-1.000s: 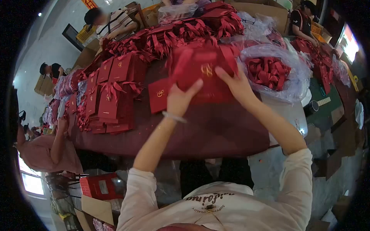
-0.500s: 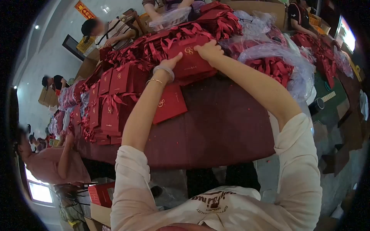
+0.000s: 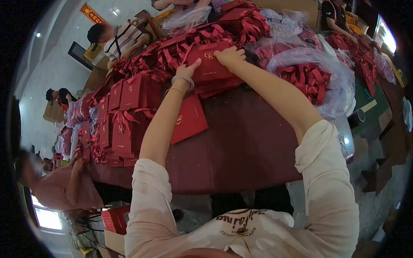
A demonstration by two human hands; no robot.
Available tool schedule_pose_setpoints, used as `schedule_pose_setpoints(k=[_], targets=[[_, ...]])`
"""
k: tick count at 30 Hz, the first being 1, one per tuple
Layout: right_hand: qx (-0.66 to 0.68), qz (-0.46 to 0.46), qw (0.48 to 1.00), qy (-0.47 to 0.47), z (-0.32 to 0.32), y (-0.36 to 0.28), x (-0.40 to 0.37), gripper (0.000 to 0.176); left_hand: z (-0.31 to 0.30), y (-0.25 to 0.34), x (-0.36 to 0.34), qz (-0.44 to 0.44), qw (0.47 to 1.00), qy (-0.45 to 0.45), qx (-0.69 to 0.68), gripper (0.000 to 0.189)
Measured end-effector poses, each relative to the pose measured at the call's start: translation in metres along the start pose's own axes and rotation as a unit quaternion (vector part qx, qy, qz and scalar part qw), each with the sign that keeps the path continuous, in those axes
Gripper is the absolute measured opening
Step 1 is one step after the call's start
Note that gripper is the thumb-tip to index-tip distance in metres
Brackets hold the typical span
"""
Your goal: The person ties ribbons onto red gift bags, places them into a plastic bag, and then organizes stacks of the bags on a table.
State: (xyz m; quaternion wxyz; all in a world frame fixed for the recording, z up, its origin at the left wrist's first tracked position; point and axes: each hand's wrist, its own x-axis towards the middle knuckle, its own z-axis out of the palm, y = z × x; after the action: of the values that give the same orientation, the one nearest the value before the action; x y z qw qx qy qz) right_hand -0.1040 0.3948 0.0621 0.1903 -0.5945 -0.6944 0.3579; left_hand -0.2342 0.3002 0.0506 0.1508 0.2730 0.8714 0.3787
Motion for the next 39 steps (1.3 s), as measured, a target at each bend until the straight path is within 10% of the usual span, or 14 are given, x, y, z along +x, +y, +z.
schedule_pose_setpoints(k=[11, 13, 16, 19, 27, 31, 34, 36, 39], targets=[[0.192, -0.132, 0.962, 0.14, -0.038, -0.002, -0.07, 0.07, -0.044, -0.014, -0.018, -0.052, 0.997, -0.029, 0.042, 0.083], [0.211, -0.253, 0.944, 0.008, -0.051, 0.043, -0.12, 0.06, -0.046, -0.074, -0.035, 0.169, 0.978, 0.086, -0.081, 0.05], [0.074, -0.423, 0.892, -0.143, -0.08, 0.122, -0.183, 0.04, -0.07, -0.108, -0.132, 0.393, 0.905, 0.024, 0.162, 0.06], [-0.013, -0.48, 0.869, -0.119, -0.11, 0.166, -0.207, 0.029, -0.071, -0.139, -0.184, 0.406, 0.868, -0.032, 0.284, 0.06], [-0.052, -0.356, 0.892, 0.275, -0.21, 0.231, -0.089, 0.023, -0.027, -0.091, -0.366, 0.386, 0.893, -0.05, 0.228, 0.056], [-0.064, -0.282, 0.92, 0.265, -0.224, 0.239, -0.059, 0.028, -0.02, -0.08, -0.39, 0.373, 0.918, 0.046, 0.124, 0.044], [-0.206, -0.376, 0.838, 0.338, -0.219, 0.234, -0.049, 0.033, -0.024, -0.091, -0.404, 0.327, 0.938, 0.096, 0.06, 0.033], [-0.226, -0.306, 0.895, 0.232, -0.22, 0.225, -0.044, 0.037, -0.023, -0.095, -0.409, 0.316, 0.941, 0.113, 0.045, 0.033], [0.156, -0.325, 0.899, 0.248, -0.225, 0.204, -0.043, 0.03, -0.03, -0.096, -0.417, 0.311, 0.94, 0.139, 0.007, 0.027]])
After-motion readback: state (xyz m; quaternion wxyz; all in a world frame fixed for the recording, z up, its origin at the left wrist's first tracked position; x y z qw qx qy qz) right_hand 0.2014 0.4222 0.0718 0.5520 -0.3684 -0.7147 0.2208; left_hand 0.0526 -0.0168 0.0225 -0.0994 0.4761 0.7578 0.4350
